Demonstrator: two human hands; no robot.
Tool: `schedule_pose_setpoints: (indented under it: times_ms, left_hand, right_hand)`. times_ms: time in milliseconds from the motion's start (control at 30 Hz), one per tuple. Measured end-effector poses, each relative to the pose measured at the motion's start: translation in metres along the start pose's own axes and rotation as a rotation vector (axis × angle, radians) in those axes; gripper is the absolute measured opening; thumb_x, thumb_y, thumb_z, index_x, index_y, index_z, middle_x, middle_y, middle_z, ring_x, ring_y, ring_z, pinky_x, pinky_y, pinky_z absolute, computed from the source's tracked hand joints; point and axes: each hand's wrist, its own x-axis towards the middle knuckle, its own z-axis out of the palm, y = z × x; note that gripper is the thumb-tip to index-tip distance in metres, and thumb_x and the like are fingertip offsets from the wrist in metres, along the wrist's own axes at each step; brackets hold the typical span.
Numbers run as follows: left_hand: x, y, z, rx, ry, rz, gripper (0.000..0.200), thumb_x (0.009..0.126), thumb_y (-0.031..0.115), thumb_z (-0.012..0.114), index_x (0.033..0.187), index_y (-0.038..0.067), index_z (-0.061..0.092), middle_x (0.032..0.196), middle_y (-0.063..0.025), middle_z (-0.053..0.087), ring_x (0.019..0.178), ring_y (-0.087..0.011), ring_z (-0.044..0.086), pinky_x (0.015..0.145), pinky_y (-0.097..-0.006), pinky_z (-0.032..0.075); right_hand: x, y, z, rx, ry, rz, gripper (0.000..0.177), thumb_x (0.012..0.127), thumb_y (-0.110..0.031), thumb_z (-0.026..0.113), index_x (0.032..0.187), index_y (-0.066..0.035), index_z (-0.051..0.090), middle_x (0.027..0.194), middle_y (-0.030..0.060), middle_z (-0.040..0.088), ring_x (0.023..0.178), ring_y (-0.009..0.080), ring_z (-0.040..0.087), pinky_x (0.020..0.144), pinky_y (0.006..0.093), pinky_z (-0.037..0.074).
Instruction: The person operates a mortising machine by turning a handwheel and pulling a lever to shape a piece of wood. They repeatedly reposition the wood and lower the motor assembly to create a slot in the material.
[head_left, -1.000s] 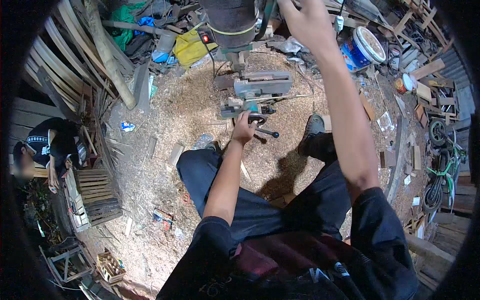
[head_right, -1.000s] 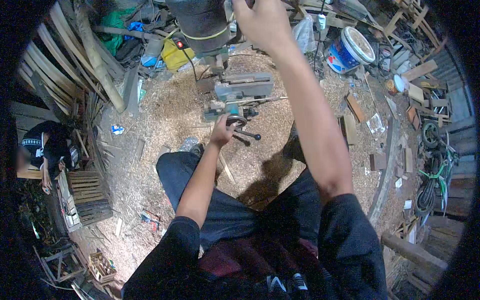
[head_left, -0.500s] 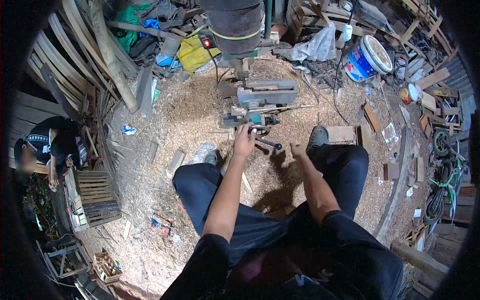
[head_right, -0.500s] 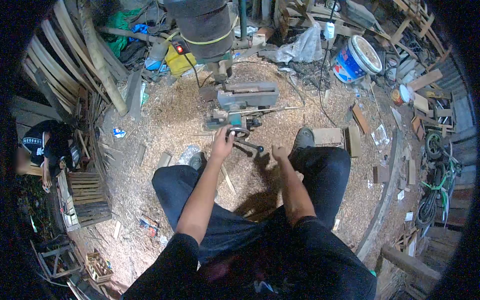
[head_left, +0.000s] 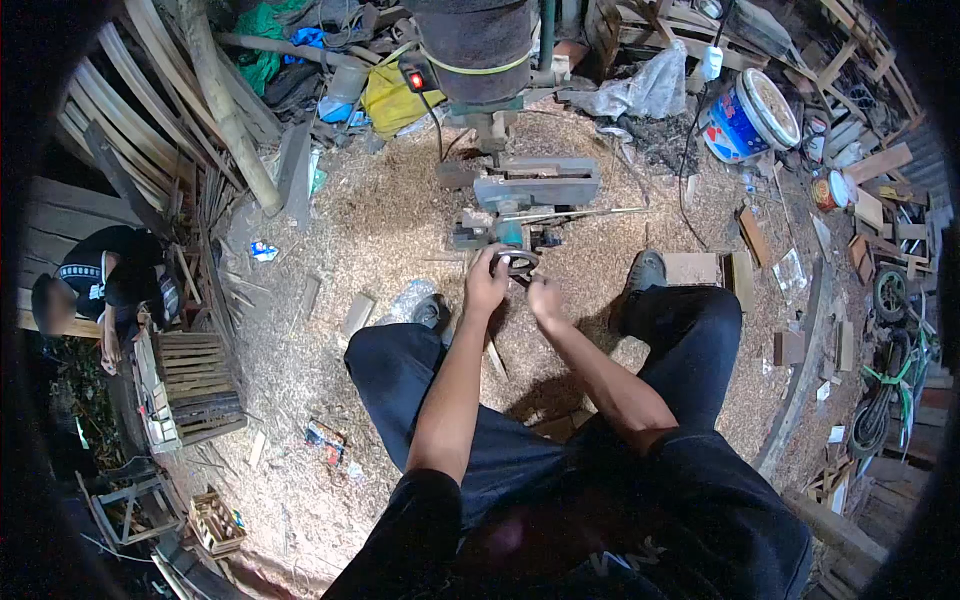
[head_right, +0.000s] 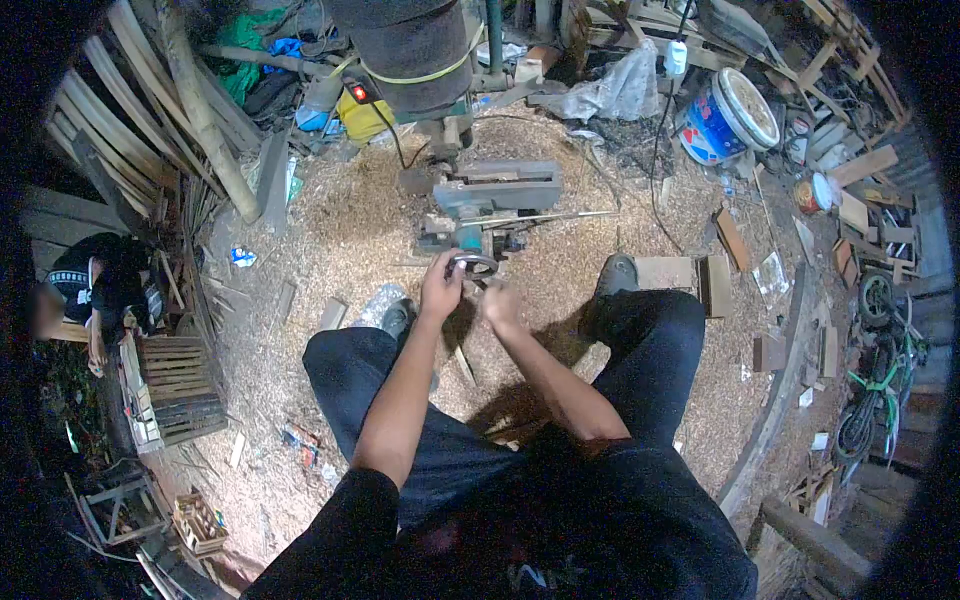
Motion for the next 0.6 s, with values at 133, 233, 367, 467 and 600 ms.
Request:
schedule_pose_setpoints:
  times_ms: [133,233,367,467,600]
  left_hand:
    - [0.004,-0.033,-0.007,-0.094,0.037,-0.029,0.028,0.097,0.02,0.056,0.119,0.004,0.063,0.11,-0.0142,0.066,0.102,-0.024,0.062,0.091,-0.0341,0.047]
    - [-0.001,-0.029,-0.031,-0.244,-0.01,-0.357,0.031,0.101,0.023,0.052,0.121,0.004,0.064,0.107,-0.0101,0.069,0.1,-0.0167,0.062,0.09,-0.0317,0.048]
    - [-0.018,-0.066,-0.037,-0.04,0.008,-0.191,0.031,0.099,0.027,0.054,0.117,0.004,0.064,0.104,-0.0138,0.07,0.096,-0.0243,0.066,0.084,-0.0349,0.05]
    - [-0.028,-0.012,-0.051,0.36,-0.347,-0.409,0.038,0.096,0.026,0.056,0.126,0.003,0.057,0.115,-0.0173,0.066,0.107,-0.0338,0.063,0.091,-0.0408,0.049]
    - [-0.038,-0.034,-0.024,0.571,-0.331,-0.399,0.039,0.095,0.017,0.051,0.131,0.005,0.047,0.131,-0.025,0.049,0.113,-0.0459,0.056,0.094,-0.0527,0.047]
  right_hand:
    - [-0.041,-0.05,0.017,0.125,-0.23,-0.019,0.046,0.099,-0.03,0.035,0.107,0.004,0.066,0.105,0.0286,0.066,0.102,0.042,0.061,0.09,0.0494,0.044]
    - [-0.019,0.024,0.08,0.587,-0.519,0.001,0.051,0.104,-0.035,0.028,0.12,0.001,0.061,0.12,0.0204,0.063,0.115,0.0312,0.058,0.095,0.0409,0.044]
    - [-0.018,0.004,0.033,0.756,-0.561,0.266,0.05,0.104,-0.038,0.029,0.12,0.001,0.055,0.11,0.0154,0.067,0.092,0.0268,0.066,0.082,0.0395,0.052]
    - [0.026,0.049,0.029,0.536,-0.405,0.138,0.042,0.103,-0.034,0.039,0.108,0.002,0.061,0.092,0.014,0.07,0.074,0.0232,0.066,0.066,0.036,0.054]
    - [0.047,0.038,0.007,0.471,-0.293,0.089,0.031,0.101,-0.023,0.047,0.103,0.003,0.062,0.087,0.014,0.069,0.068,0.0197,0.065,0.059,0.0341,0.053]
